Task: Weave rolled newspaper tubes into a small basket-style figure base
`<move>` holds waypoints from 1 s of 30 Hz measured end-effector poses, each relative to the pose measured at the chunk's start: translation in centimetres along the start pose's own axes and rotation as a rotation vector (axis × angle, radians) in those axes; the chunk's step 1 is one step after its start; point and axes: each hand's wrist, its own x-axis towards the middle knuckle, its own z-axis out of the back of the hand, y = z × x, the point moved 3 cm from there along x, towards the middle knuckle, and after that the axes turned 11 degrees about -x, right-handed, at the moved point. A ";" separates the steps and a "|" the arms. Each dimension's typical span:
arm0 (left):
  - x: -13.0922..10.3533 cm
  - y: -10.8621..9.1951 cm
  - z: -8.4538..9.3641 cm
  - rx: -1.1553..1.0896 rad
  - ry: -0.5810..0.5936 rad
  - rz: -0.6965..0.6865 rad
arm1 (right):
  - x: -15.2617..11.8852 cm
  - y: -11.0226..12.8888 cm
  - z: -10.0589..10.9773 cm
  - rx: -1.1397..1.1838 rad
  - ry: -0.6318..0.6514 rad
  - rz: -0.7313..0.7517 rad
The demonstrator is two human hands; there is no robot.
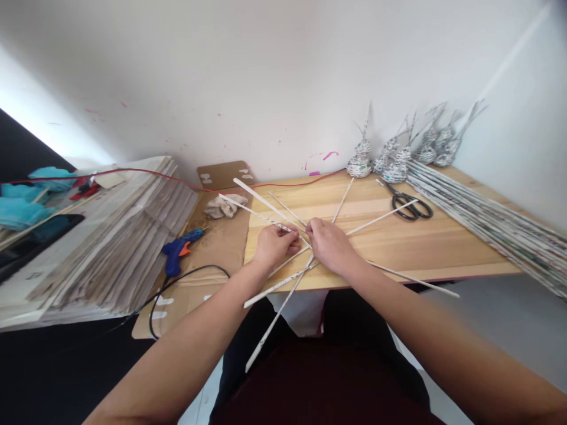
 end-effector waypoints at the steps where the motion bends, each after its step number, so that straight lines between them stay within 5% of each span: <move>1: 0.2 -0.1 -0.2 -0.023 -0.016 0.045 | 0.0 0.0 0.0 0.006 0.000 0.001; 4: 1.2 -0.4 -0.7 0.043 -0.024 0.103 | 0.0 -0.1 -0.1 0.011 0.010 0.012; 13: 4.4 -1.0 -1.3 0.355 0.130 -0.069 | 0.0 -0.5 0.1 0.072 0.044 0.052; 21: 4.7 -1.0 -1.4 0.694 0.109 -0.514 | 0.1 -0.6 0.6 0.142 -0.008 0.017; 26: 4.9 -0.8 -1.6 0.724 0.155 -0.594 | 0.1 -0.8 0.3 0.160 -0.021 -0.002; 30: 5.0 -0.9 -1.6 0.665 0.149 -0.558 | 0.4 -1.3 -0.1 0.214 -0.042 -0.158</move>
